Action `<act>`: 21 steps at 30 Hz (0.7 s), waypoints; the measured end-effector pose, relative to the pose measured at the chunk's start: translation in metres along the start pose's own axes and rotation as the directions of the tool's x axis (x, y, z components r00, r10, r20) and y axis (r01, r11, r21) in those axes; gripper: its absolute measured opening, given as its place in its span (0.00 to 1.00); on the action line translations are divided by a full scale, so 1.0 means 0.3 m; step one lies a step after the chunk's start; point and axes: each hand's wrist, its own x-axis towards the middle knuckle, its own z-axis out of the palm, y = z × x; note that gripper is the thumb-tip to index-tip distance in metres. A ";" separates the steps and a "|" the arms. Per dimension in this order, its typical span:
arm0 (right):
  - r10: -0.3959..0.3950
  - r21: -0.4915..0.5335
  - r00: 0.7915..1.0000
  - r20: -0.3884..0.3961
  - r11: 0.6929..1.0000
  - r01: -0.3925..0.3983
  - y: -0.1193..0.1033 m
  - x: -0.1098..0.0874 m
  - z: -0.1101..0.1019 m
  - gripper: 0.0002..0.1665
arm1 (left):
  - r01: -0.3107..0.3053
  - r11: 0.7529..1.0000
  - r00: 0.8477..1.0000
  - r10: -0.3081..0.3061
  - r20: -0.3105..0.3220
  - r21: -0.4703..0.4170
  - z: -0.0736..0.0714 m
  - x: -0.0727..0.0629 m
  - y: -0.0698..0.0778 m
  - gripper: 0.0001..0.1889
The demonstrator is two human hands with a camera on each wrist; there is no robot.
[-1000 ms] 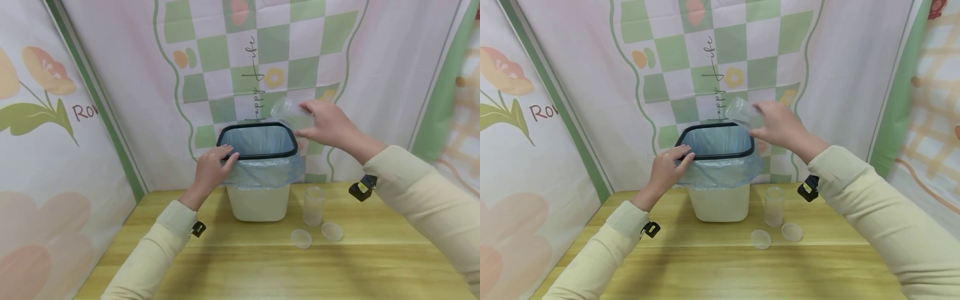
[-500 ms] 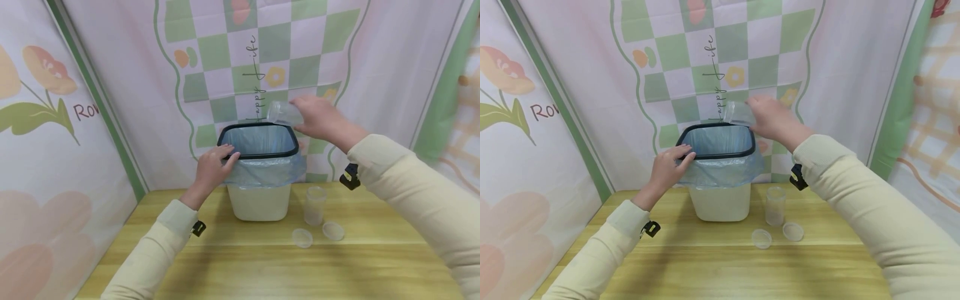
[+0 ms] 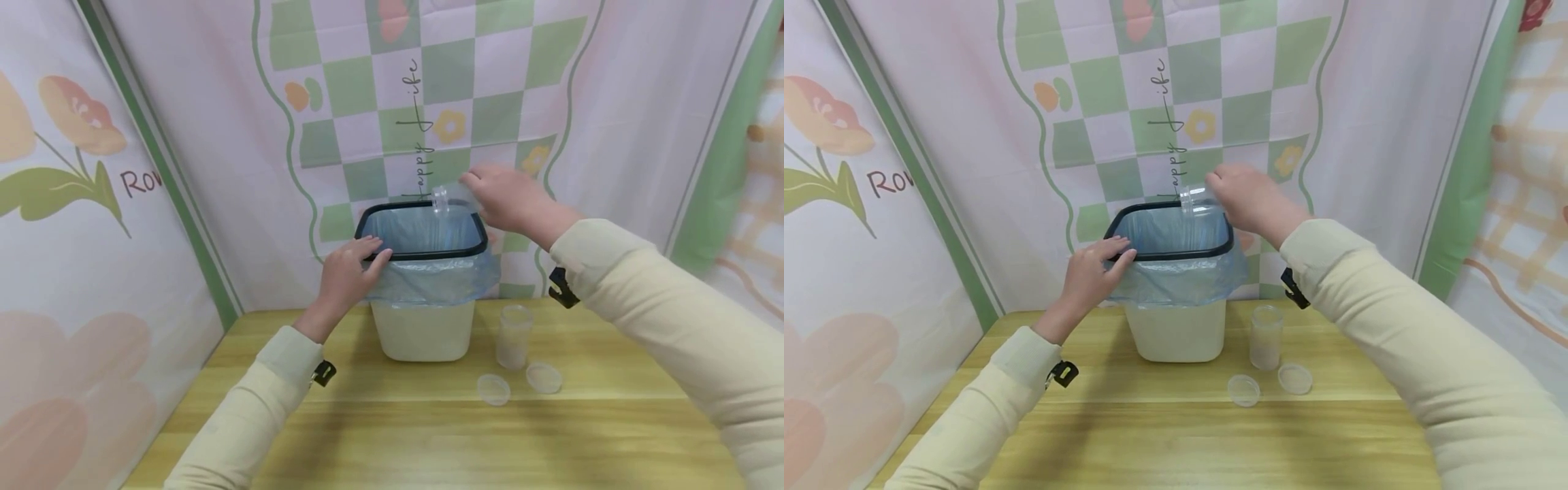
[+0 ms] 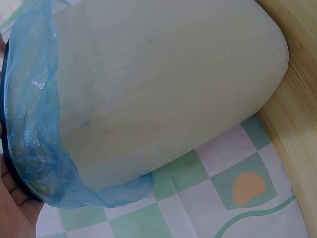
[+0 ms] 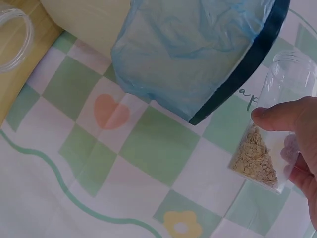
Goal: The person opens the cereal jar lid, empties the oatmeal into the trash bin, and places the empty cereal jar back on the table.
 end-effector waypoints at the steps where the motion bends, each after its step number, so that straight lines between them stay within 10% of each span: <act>1: -0.018 -0.007 1.000 -0.005 1.000 0.018 -0.001 0.002 0.003 0.29 | -0.001 1.000 1.000 0.001 0.000 0.001 0.000 0.000 0.001 0.18; 21: -0.244 -0.274 0.969 0.027 0.931 0.242 -0.020 0.016 0.045 0.22 | 0.000 1.000 1.000 0.000 0.006 -0.019 0.000 -0.004 -0.004 0.19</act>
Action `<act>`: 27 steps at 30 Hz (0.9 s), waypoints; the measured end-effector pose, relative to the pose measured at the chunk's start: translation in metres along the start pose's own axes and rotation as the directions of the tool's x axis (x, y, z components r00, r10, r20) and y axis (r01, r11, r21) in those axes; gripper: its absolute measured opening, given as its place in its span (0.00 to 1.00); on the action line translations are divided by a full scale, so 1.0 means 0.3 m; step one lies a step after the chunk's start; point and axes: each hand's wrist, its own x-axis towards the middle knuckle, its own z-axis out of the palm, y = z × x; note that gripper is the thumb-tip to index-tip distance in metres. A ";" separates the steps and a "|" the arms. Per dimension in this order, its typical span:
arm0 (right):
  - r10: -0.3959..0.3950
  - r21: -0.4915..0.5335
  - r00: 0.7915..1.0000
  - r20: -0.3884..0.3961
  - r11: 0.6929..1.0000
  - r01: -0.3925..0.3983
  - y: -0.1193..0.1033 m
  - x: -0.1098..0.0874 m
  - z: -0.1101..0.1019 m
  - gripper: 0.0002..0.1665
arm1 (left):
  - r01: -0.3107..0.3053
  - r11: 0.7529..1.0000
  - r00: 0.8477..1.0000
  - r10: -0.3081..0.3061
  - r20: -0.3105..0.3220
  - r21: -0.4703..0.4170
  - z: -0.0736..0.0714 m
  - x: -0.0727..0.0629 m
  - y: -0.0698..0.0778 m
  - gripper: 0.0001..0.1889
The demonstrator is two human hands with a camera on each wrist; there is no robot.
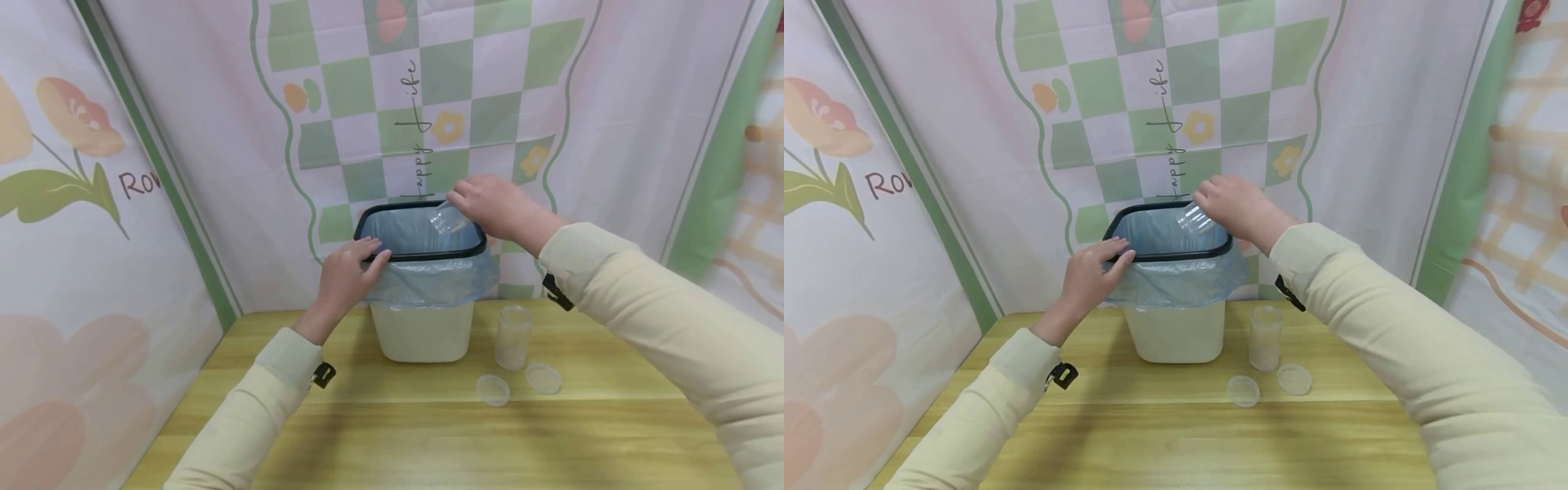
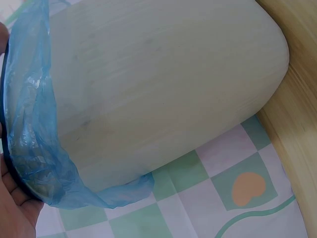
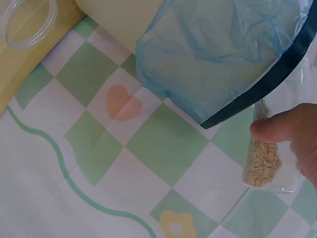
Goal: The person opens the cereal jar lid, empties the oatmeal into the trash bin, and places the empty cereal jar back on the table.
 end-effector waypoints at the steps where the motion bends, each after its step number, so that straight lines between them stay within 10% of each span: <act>1: -0.008 -0.009 1.000 0.005 1.000 0.008 0.000 0.001 0.000 0.22 | 0.000 1.000 1.000 0.000 0.000 0.000 0.000 0.000 0.000 0.19; 27: -0.169 -0.302 0.980 0.109 0.933 0.195 -0.016 0.016 -0.003 0.27 | -0.010 1.000 1.000 0.010 -0.006 0.004 0.001 0.000 0.000 0.18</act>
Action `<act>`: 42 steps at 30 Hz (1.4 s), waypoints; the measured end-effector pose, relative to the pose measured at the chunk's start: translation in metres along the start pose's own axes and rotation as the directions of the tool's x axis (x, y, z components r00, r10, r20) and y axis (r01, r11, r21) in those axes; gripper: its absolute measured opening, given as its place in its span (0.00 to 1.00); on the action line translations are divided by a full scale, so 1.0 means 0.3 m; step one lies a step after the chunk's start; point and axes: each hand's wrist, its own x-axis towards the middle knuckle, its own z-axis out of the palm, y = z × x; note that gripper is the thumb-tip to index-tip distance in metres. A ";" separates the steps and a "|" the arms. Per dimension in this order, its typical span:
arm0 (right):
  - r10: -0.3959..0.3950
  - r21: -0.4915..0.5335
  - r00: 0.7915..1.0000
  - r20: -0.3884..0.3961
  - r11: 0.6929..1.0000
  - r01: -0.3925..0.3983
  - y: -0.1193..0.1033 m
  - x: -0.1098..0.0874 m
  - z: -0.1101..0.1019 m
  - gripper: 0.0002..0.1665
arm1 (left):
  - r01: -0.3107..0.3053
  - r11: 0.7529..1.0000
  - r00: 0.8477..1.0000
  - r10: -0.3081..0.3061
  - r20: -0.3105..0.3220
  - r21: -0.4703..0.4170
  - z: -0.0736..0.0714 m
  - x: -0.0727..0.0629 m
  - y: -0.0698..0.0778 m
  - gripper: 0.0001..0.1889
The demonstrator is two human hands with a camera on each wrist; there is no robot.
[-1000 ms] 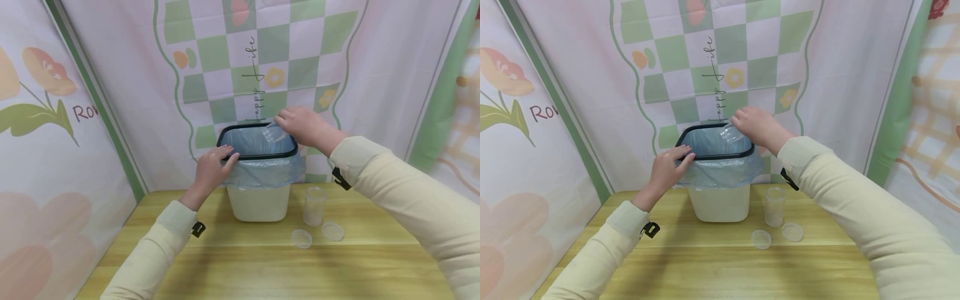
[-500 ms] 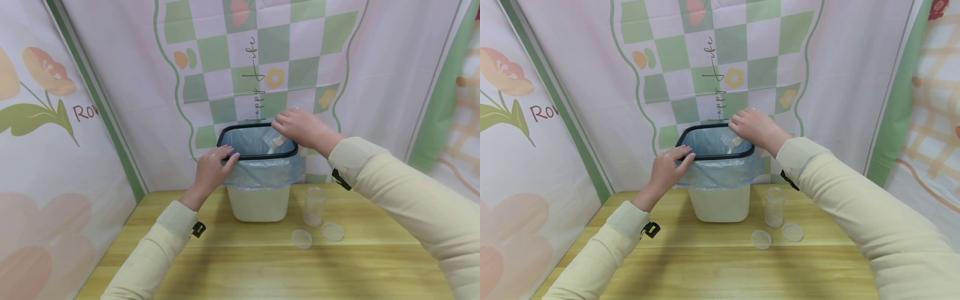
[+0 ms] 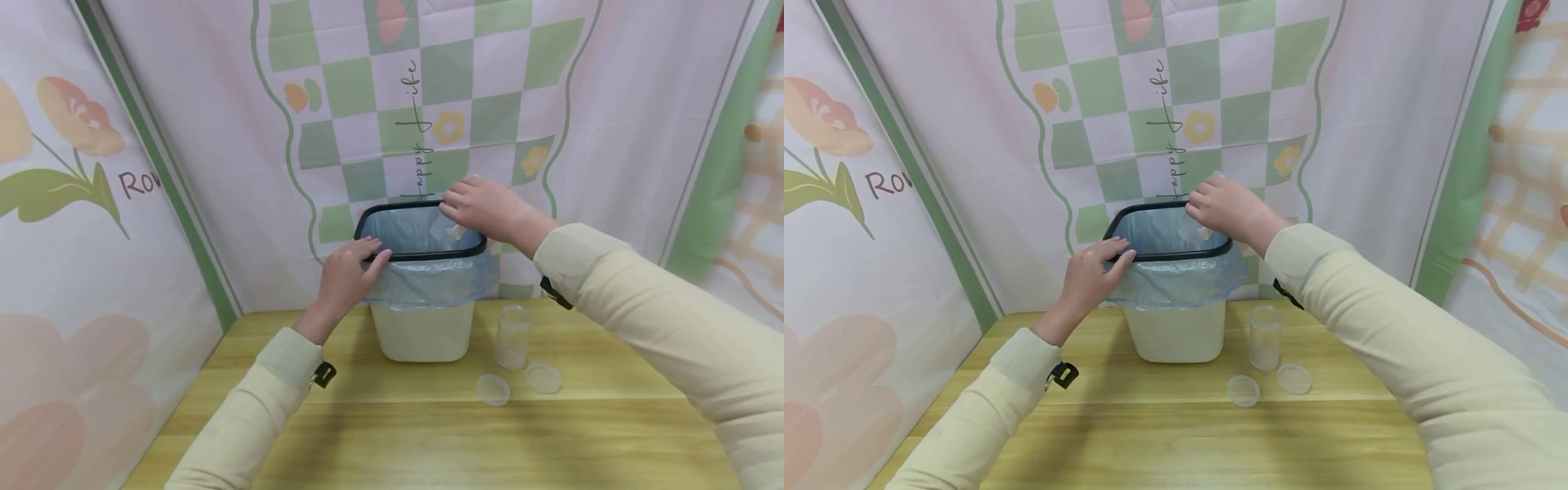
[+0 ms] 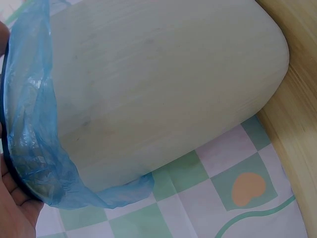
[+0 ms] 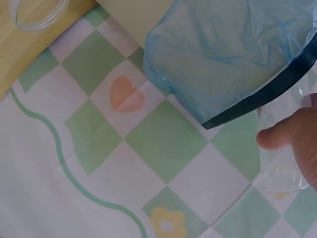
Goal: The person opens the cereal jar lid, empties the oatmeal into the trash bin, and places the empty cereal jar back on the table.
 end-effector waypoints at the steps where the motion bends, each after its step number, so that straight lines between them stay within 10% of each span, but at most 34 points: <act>1: -0.009 -0.021 1.000 -0.013 1.000 0.008 -0.001 0.003 0.001 0.26 | 0.000 1.000 1.000 0.000 -0.001 0.001 0.000 0.000 0.000 0.18; 25: -0.179 -0.260 0.978 -0.108 0.954 0.146 -0.004 0.064 -0.034 0.15 | -0.031 0.999 0.999 0.032 -0.020 0.025 -0.003 0.003 0.000 0.17; 42: -0.281 -0.518 0.957 -0.079 0.831 0.201 -0.028 0.075 -0.029 0.18 | -0.033 0.999 0.999 0.034 -0.020 0.029 -0.003 0.004 0.000 0.17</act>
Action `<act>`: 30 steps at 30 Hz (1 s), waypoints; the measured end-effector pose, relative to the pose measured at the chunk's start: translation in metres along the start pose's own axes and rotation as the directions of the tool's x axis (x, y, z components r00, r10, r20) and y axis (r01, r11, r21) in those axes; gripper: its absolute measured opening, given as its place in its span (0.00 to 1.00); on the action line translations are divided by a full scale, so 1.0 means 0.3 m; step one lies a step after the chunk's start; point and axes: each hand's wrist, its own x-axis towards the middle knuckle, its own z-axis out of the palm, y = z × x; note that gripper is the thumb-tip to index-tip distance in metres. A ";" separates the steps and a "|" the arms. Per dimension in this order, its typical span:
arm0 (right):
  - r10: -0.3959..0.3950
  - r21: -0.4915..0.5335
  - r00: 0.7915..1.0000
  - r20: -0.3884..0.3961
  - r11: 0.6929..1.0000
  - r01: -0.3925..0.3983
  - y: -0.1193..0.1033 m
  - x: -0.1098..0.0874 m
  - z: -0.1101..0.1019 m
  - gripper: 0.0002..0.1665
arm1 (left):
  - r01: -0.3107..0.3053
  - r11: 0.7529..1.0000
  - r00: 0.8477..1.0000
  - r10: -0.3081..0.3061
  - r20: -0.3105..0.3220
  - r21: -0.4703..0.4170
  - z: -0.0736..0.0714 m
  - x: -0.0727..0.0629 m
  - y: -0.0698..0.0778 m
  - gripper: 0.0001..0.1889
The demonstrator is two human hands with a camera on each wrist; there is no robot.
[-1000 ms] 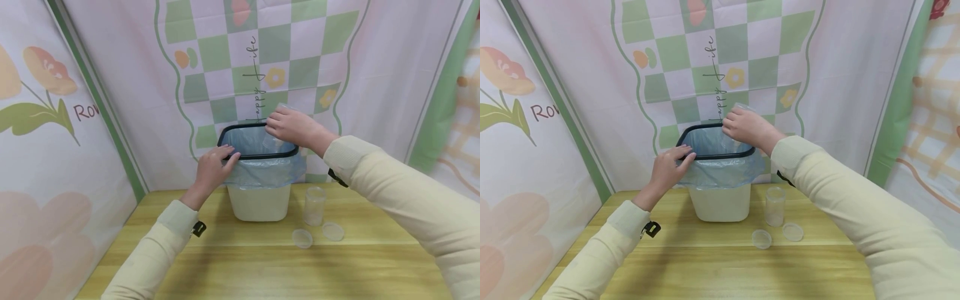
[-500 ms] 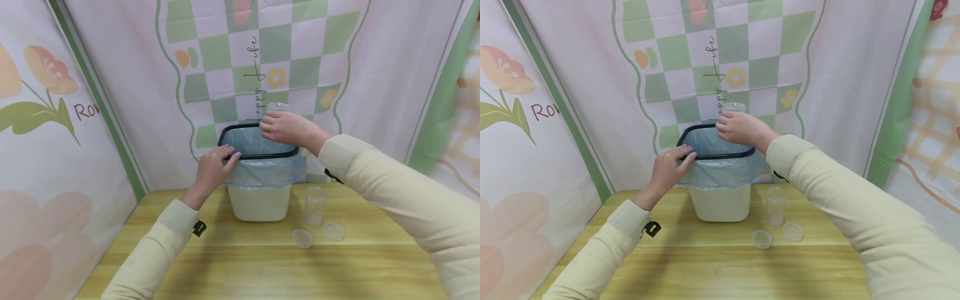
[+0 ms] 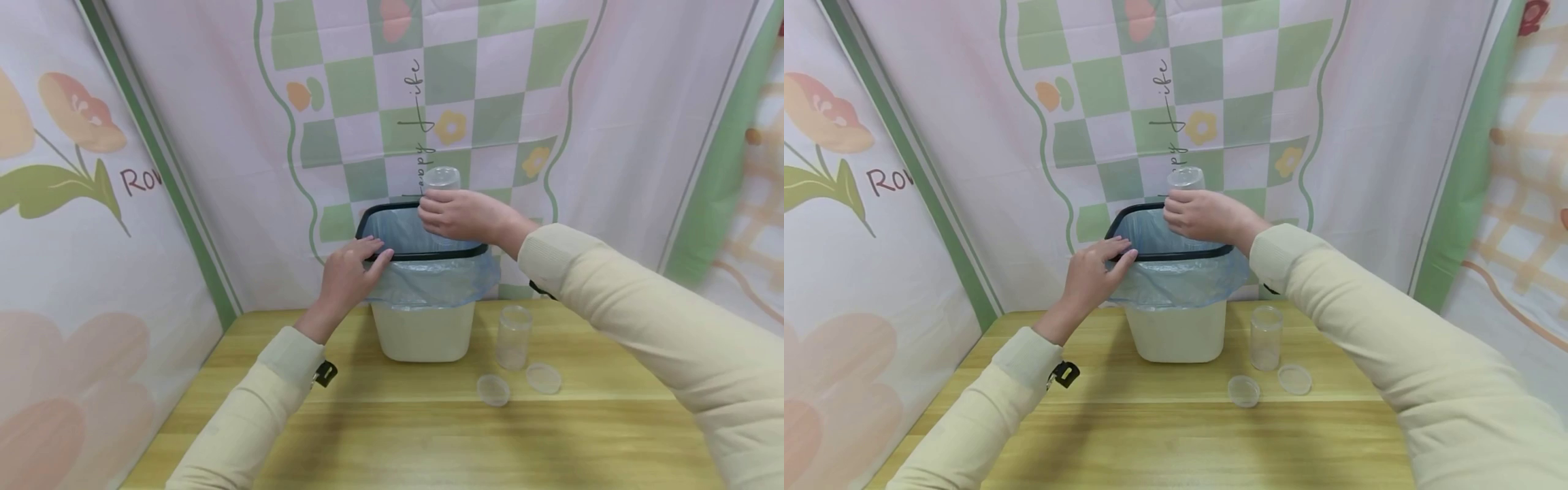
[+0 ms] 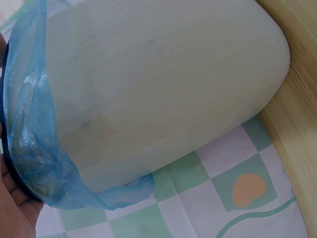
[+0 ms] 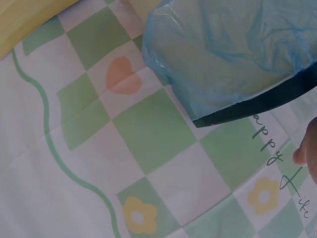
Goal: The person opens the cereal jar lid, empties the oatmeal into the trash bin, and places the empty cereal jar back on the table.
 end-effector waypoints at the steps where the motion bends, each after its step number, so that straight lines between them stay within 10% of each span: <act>1: -0.002 -0.006 1.000 0.001 1.000 0.002 -0.001 0.000 -0.001 0.18 | -0.001 1.000 1.000 0.001 0.000 0.001 0.000 0.000 0.000 0.17; 22: -0.061 0.095 0.998 -0.024 0.993 0.063 -0.015 0.010 0.006 0.20 | 0.010 1.000 1.000 -0.010 0.004 -0.005 0.003 -0.002 0.000 0.17; 30: 0.078 0.041 0.993 -0.085 0.996 -0.075 0.003 0.000 0.005 0.21 | -0.007 1.000 1.000 0.007 -0.016 -0.002 0.004 0.002 -0.001 0.16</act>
